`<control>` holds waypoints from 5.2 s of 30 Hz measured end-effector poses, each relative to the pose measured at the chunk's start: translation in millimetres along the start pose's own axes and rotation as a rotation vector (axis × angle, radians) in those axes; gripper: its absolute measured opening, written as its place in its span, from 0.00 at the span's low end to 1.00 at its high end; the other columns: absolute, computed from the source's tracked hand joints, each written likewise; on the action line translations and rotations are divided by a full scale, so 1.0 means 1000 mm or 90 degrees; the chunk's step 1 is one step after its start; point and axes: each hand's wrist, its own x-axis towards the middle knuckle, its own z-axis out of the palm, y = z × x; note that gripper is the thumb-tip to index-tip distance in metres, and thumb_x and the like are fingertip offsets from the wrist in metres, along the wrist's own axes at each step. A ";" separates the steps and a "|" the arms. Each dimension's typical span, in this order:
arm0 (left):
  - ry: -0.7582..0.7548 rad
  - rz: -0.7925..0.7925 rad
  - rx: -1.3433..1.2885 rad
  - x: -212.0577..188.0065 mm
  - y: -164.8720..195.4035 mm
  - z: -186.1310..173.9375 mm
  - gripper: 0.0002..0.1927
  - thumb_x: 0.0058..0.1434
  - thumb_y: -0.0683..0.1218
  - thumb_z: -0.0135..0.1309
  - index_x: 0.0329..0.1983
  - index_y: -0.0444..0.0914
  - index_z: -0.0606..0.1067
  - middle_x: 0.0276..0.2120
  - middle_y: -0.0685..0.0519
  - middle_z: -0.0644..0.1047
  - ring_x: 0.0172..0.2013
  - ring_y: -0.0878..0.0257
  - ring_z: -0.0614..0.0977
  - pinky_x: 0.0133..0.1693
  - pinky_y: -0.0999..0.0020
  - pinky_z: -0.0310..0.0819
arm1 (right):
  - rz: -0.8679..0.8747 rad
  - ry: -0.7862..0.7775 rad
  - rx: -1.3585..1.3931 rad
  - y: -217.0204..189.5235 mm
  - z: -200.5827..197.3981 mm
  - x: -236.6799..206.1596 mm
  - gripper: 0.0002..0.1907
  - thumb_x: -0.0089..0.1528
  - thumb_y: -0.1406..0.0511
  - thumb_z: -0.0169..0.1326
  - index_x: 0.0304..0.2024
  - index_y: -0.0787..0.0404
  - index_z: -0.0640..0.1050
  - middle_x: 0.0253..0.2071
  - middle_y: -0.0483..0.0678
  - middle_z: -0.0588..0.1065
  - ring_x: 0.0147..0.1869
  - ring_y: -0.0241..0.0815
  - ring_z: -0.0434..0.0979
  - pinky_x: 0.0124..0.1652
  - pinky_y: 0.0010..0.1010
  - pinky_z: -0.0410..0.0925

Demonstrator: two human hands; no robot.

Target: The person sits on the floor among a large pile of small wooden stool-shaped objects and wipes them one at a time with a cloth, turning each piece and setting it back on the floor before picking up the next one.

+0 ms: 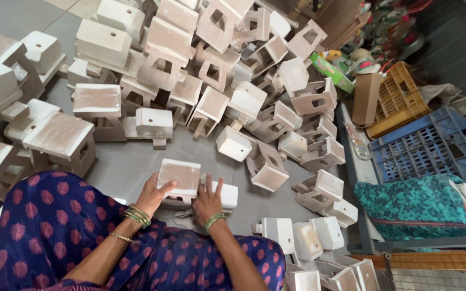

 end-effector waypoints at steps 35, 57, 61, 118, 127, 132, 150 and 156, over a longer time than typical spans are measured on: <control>0.039 0.015 0.004 -0.013 0.018 0.002 0.22 0.58 0.52 0.62 0.46 0.29 0.75 0.39 0.45 0.81 0.39 0.60 0.78 0.44 0.64 0.72 | 0.491 0.388 0.707 0.090 0.031 -0.040 0.19 0.49 0.69 0.62 0.44 0.59 0.77 0.39 0.53 0.78 0.44 0.54 0.78 0.46 0.40 0.74; -0.011 -0.058 -0.081 0.010 0.001 -0.012 0.26 0.53 0.49 0.67 0.50 0.29 0.76 0.41 0.46 0.82 0.41 0.61 0.81 0.46 0.67 0.73 | 0.277 0.316 0.406 0.051 0.062 -0.057 0.14 0.63 0.76 0.51 0.50 0.64 0.80 0.53 0.59 0.78 0.57 0.57 0.77 0.61 0.46 0.67; -0.050 -0.057 -0.136 0.016 0.000 -0.017 0.27 0.51 0.46 0.68 0.53 0.29 0.76 0.44 0.46 0.83 0.45 0.60 0.83 0.50 0.67 0.74 | 0.156 0.403 0.422 0.028 0.058 -0.051 0.20 0.53 0.72 0.47 0.44 0.56 0.83 0.54 0.59 0.77 0.56 0.57 0.79 0.56 0.41 0.72; -0.151 0.058 0.590 -0.056 0.020 -0.038 0.28 0.39 0.41 0.69 0.47 0.44 0.81 0.35 0.44 0.84 0.42 0.47 0.85 0.48 0.56 0.78 | 0.498 0.185 0.250 0.016 0.068 -0.052 0.19 0.54 0.64 0.61 0.47 0.59 0.77 0.47 0.54 0.79 0.55 0.54 0.76 0.56 0.44 0.67; -0.145 0.103 0.603 -0.067 0.020 -0.033 0.31 0.35 0.43 0.71 0.47 0.44 0.81 0.33 0.44 0.84 0.40 0.50 0.86 0.49 0.60 0.77 | 0.556 0.328 0.385 0.035 0.039 -0.040 0.17 0.55 0.68 0.57 0.48 0.52 0.77 0.45 0.51 0.79 0.52 0.54 0.77 0.53 0.45 0.68; -0.165 0.122 0.645 -0.073 0.023 -0.031 0.27 0.37 0.45 0.71 0.45 0.43 0.81 0.31 0.44 0.83 0.40 0.49 0.85 0.51 0.55 0.71 | 0.483 0.225 0.381 0.021 0.063 -0.016 0.22 0.52 0.69 0.59 0.50 0.53 0.76 0.43 0.52 0.80 0.50 0.57 0.78 0.49 0.49 0.69; -0.174 0.238 0.727 -0.063 0.005 -0.027 0.24 0.42 0.46 0.64 0.46 0.43 0.80 0.32 0.43 0.81 0.41 0.44 0.81 0.48 0.47 0.67 | 0.074 0.284 0.571 -0.013 0.000 -0.009 0.22 0.66 0.69 0.48 0.63 0.63 0.74 0.65 0.57 0.72 0.73 0.61 0.66 0.69 0.53 0.53; -0.181 0.276 0.690 -0.062 -0.007 -0.029 0.25 0.42 0.45 0.63 0.47 0.41 0.79 0.33 0.44 0.81 0.43 0.46 0.80 0.51 0.52 0.64 | 0.195 0.255 0.537 -0.001 0.014 0.038 0.20 0.65 0.68 0.48 0.60 0.58 0.75 0.63 0.53 0.73 0.67 0.56 0.71 0.66 0.47 0.61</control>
